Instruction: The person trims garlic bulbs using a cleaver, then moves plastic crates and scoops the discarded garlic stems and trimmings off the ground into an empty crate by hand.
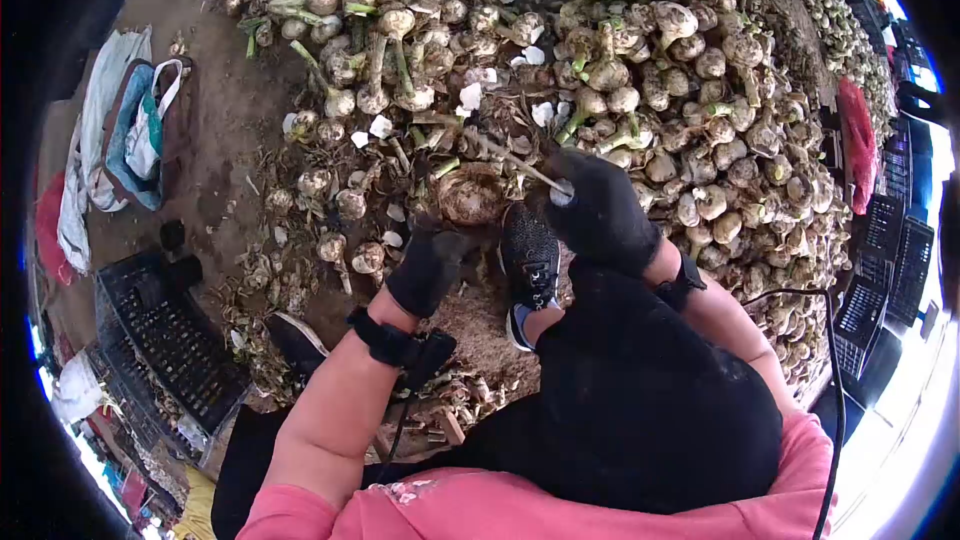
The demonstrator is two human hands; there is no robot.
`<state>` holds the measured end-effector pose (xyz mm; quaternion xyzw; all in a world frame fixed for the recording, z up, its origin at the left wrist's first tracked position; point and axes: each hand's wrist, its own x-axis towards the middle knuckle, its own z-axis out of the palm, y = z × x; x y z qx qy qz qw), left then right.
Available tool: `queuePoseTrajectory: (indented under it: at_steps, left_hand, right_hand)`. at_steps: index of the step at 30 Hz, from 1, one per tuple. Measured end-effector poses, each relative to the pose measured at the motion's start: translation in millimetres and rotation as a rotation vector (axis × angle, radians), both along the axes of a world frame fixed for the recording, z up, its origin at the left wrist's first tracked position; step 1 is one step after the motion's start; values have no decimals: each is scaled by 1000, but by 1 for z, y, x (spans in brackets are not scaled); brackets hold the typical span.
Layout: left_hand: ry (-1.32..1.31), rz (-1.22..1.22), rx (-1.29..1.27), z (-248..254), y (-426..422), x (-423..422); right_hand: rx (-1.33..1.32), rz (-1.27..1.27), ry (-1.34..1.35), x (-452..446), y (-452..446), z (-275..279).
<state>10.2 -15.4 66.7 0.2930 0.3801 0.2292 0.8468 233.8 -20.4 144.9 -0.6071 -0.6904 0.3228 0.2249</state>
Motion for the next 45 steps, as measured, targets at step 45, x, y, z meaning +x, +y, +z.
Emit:
queuePoseTrajectory:
  at_steps: [45]
  left_hand:
    - [303,31,643,41,19,21]
  right_hand:
    - [-21,-283,185,-3,5,-1]
